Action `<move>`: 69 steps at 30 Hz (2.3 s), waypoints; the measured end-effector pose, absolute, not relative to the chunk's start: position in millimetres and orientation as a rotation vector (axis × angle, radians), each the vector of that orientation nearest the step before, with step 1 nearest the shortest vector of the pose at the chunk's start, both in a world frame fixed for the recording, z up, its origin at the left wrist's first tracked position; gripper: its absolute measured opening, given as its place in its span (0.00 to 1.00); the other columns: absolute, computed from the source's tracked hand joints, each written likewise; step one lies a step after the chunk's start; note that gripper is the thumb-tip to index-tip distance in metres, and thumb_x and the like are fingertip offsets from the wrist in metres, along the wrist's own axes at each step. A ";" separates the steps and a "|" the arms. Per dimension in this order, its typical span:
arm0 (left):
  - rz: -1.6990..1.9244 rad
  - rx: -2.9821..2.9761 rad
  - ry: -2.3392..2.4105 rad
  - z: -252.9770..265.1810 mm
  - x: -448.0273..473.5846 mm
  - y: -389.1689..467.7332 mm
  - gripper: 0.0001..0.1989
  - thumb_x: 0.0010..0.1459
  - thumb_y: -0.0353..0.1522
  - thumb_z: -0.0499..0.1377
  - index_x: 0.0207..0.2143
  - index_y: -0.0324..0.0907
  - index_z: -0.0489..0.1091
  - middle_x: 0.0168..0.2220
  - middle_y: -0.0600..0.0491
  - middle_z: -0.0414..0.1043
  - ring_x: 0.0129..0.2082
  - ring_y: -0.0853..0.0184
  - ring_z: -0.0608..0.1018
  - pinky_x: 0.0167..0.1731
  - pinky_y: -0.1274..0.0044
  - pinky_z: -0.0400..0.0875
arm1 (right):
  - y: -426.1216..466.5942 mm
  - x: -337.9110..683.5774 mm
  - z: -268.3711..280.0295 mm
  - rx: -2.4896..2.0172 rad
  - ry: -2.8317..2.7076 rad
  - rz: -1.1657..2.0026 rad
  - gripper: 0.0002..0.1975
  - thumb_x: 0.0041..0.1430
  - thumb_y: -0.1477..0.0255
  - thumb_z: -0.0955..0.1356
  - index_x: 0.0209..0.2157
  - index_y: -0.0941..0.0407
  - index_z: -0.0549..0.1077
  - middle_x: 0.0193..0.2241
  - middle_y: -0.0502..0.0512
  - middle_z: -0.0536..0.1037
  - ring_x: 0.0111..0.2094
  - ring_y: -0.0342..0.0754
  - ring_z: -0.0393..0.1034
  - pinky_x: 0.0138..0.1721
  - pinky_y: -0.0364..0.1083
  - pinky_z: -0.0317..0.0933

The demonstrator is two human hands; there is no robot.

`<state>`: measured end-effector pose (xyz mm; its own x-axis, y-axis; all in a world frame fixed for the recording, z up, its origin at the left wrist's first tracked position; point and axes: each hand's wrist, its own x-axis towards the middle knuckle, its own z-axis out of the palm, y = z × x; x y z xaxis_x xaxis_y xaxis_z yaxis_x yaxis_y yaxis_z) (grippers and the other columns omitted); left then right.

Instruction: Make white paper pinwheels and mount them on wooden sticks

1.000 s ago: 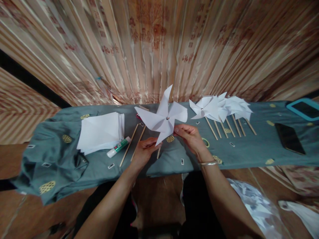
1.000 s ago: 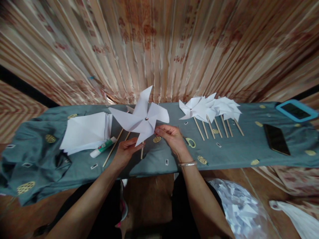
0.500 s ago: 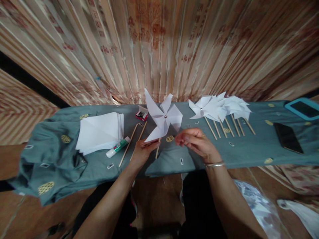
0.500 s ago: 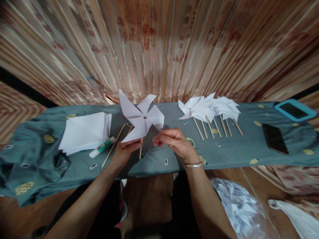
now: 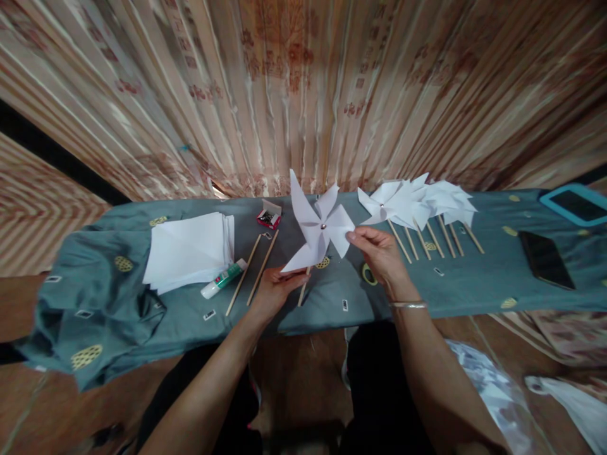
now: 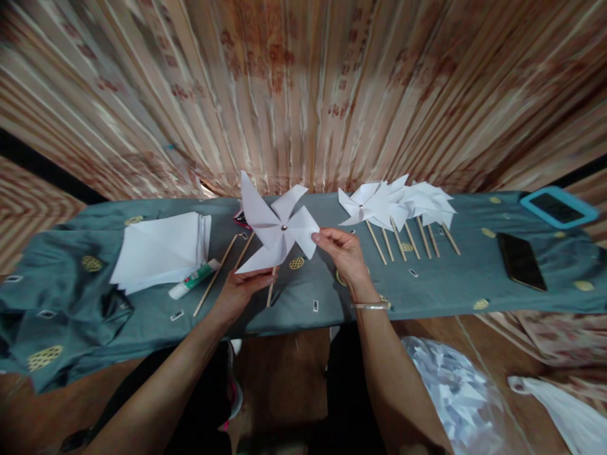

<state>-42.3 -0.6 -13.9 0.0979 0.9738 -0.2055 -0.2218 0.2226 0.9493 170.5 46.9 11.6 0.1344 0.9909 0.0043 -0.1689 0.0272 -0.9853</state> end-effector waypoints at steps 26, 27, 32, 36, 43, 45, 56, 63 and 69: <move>1.143 0.950 1.045 -5.2 -42.7 2.0 0.13 0.42 0.36 0.70 0.32 0.41 0.81 0.37 0.49 0.82 0.39 0.59 0.81 0.48 0.69 0.72 | 27.6 138.9 18.9 -1.103 -1.211 1.581 0.14 0.39 0.55 0.78 0.23 0.50 0.82 0.25 0.48 0.82 0.27 0.44 0.72 0.37 0.45 0.65; 1.141 0.957 1.034 -5.0 -42.0 1.7 0.13 0.42 0.37 0.70 0.33 0.41 0.81 0.37 0.48 0.82 0.40 0.59 0.81 0.49 0.68 0.71 | 27.7 138.2 18.4 -1.102 -1.234 1.577 0.15 0.40 0.54 0.78 0.23 0.51 0.82 0.25 0.49 0.82 0.27 0.44 0.72 0.37 0.45 0.66; 1.138 0.988 1.034 -7.2 -39.8 1.2 0.12 0.44 0.36 0.69 0.33 0.40 0.81 0.36 0.50 0.82 0.41 0.58 0.80 0.49 0.68 0.70 | 28.4 133.4 15.8 -1.077 -1.370 1.576 0.18 0.41 0.54 0.77 0.24 0.55 0.82 0.25 0.50 0.82 0.27 0.44 0.72 0.36 0.46 0.66; 1.154 0.979 1.063 -11.2 -40.7 3.5 0.11 0.43 0.35 0.69 0.31 0.40 0.81 0.33 0.51 0.81 0.37 0.60 0.80 0.47 0.69 0.71 | 27.1 138.6 22.1 -1.070 -1.468 1.605 0.18 0.42 0.53 0.76 0.23 0.55 0.81 0.23 0.50 0.81 0.25 0.43 0.71 0.32 0.44 0.65; 1.184 0.879 1.051 -12.1 -41.1 3.1 0.12 0.39 0.35 0.72 0.29 0.41 0.80 0.30 0.51 0.81 0.35 0.60 0.81 0.47 0.67 0.72 | 38.1 179.7 31.5 -1.137 -1.163 1.182 0.17 0.40 0.53 0.77 0.20 0.53 0.79 0.23 0.51 0.80 0.27 0.45 0.72 0.34 0.45 0.67; 1.164 0.879 1.054 -12.1 -40.3 1.1 0.13 0.38 0.35 0.72 0.30 0.40 0.80 0.31 0.50 0.81 0.35 0.60 0.81 0.46 0.67 0.72 | 43.7 184.0 26.9 -1.170 -1.083 1.017 0.16 0.39 0.55 0.78 0.26 0.52 0.80 0.27 0.50 0.81 0.30 0.45 0.73 0.38 0.46 0.68; 1.117 0.922 1.078 -12.7 -40.1 0.2 0.11 0.39 0.34 0.71 0.28 0.41 0.81 0.31 0.49 0.82 0.36 0.58 0.81 0.46 0.67 0.72 | 45.0 165.7 14.4 -1.148 -1.163 1.103 0.13 0.41 0.58 0.77 0.25 0.52 0.80 0.36 0.51 0.82 0.37 0.45 0.73 0.42 0.47 0.66; 1.135 0.892 1.104 -9.3 -41.3 2.0 0.13 0.39 0.33 0.71 0.31 0.41 0.81 0.34 0.49 0.82 0.38 0.58 0.81 0.48 0.66 0.73 | 35.8 158.3 19.8 -1.164 -1.198 1.230 0.16 0.41 0.55 0.77 0.24 0.53 0.80 0.27 0.48 0.79 0.28 0.42 0.67 0.35 0.44 0.63; 1.151 0.932 1.067 -9.4 -38.8 4.5 0.12 0.41 0.33 0.70 0.32 0.42 0.81 0.37 0.49 0.82 0.40 0.59 0.81 0.49 0.67 0.73 | 28.1 149.6 19.2 -1.112 -1.290 1.356 0.15 0.43 0.55 0.77 0.26 0.52 0.81 0.26 0.47 0.78 0.28 0.43 0.67 0.35 0.44 0.62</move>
<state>-38.8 4.5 -9.4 0.0745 0.9838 -0.1631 -0.2364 0.1763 0.9555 149.6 28.1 19.2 -0.1605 0.9870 -0.0126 -0.0364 -0.0187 -0.9992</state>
